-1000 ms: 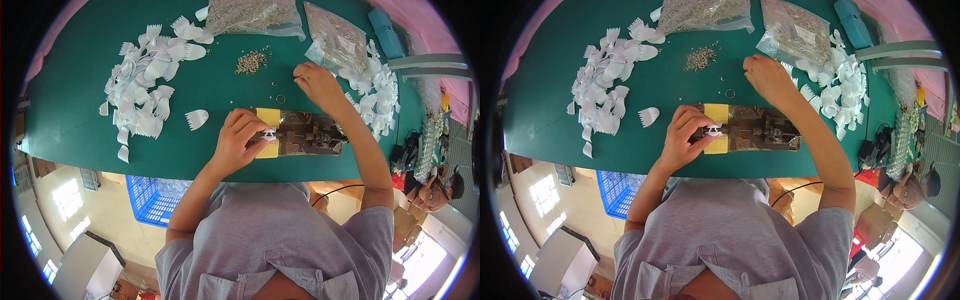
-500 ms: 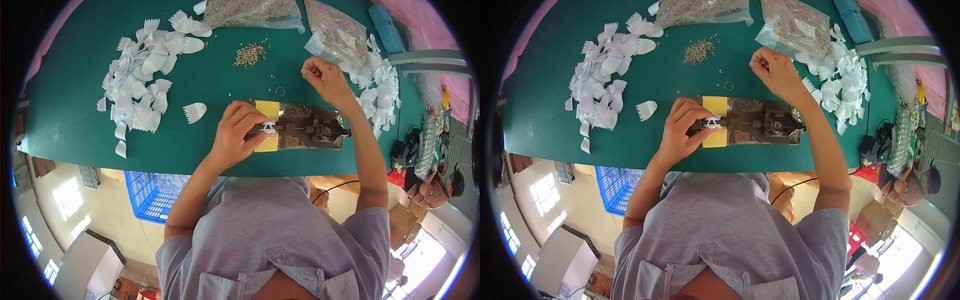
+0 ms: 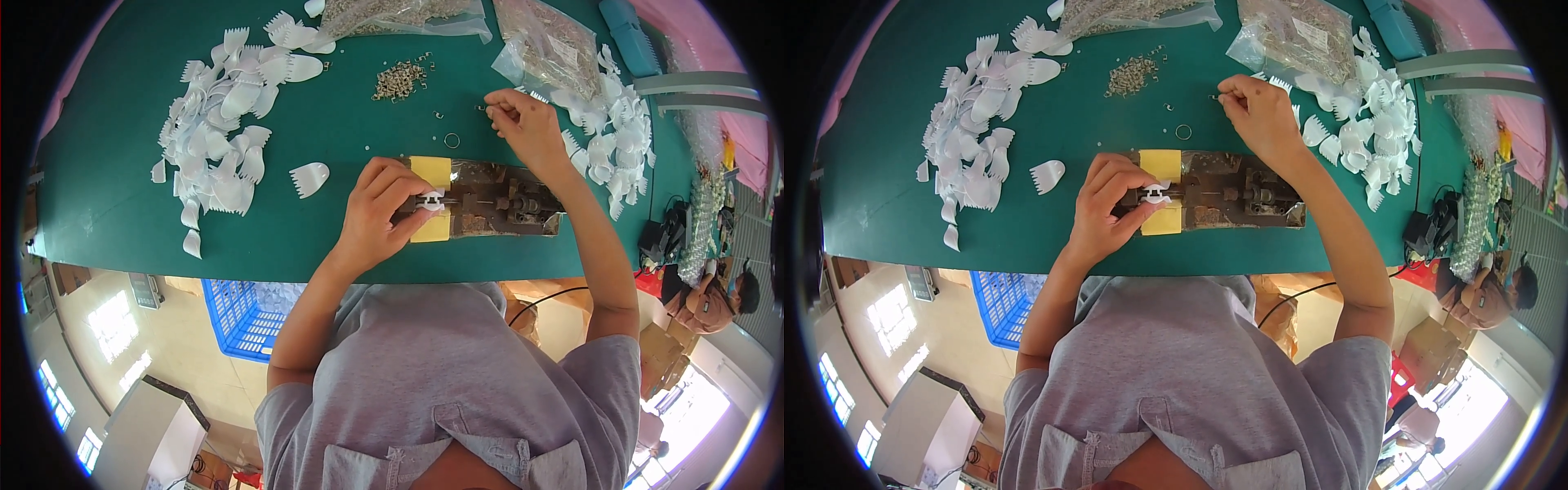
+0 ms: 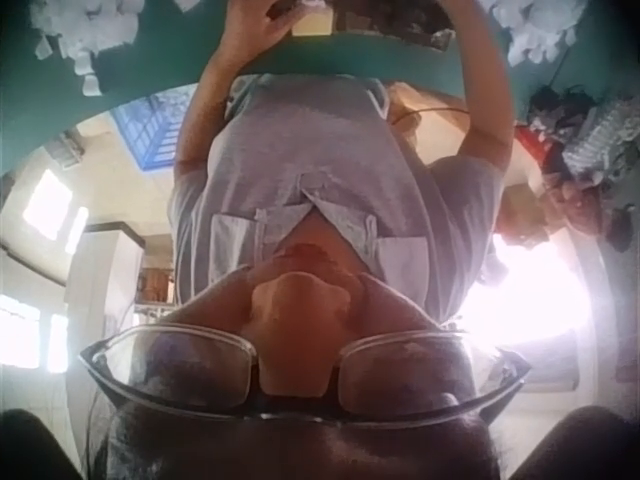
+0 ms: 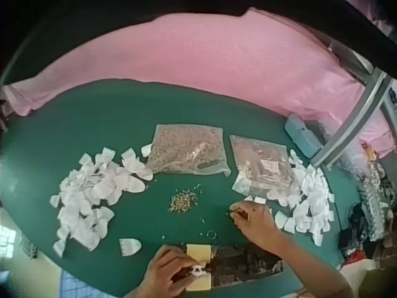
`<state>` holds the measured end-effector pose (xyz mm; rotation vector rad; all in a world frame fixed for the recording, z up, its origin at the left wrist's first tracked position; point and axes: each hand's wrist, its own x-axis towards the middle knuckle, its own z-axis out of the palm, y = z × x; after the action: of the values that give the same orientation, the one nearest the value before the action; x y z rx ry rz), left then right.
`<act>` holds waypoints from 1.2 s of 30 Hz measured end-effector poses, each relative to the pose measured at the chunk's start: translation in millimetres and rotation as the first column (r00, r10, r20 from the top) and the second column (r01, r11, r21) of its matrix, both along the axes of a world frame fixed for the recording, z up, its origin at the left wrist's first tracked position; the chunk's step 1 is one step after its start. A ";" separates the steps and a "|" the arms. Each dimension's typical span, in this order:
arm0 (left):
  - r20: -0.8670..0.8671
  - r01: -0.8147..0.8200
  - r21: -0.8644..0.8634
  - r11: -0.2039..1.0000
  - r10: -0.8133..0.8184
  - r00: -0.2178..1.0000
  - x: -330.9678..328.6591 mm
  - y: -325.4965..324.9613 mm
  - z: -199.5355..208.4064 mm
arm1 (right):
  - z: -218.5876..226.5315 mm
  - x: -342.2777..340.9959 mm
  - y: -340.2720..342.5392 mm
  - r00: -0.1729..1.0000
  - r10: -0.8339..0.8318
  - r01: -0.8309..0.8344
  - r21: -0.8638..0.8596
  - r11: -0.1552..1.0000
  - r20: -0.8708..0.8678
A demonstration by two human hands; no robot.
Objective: The person positions a white plastic piece and a metal clip on a metal jig and presses a lever to assemble them. They then remove the finished piece and place it into a blue basket, repeating the process.
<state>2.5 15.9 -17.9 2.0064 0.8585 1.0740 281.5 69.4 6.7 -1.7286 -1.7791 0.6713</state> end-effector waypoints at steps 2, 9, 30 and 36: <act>0.001 -0.001 -0.003 1.000 0.001 1.000 -1.0 -0.3 0.7 | 2.3 -3.6 4.7 0.998 -0.004 0.007 -0.033 0.999 0.069; 0.003 0.000 0.008 1.000 0.000 1.000 0.0 0.2 0.7 | -2.0 -7.1 18.9 0.967 0.073 -0.052 -0.091 0.994 0.245; 0.027 -0.021 -0.011 1.000 0.021 0.999 1.0 0.5 -3.2 | 61.8 -68.5 -69.3 0.931 0.279 -0.318 -0.149 0.936 -0.235; 0.035 -0.024 0.005 1.000 0.024 0.999 1.7 0.4 -4.1 | 54.0 -74.7 -71.7 0.939 0.344 -0.344 -0.029 0.938 -0.016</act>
<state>4.2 16.3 -22.0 1.9804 0.8642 1.1223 206.7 -2.3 60.7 -1.4387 -2.0971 0.8534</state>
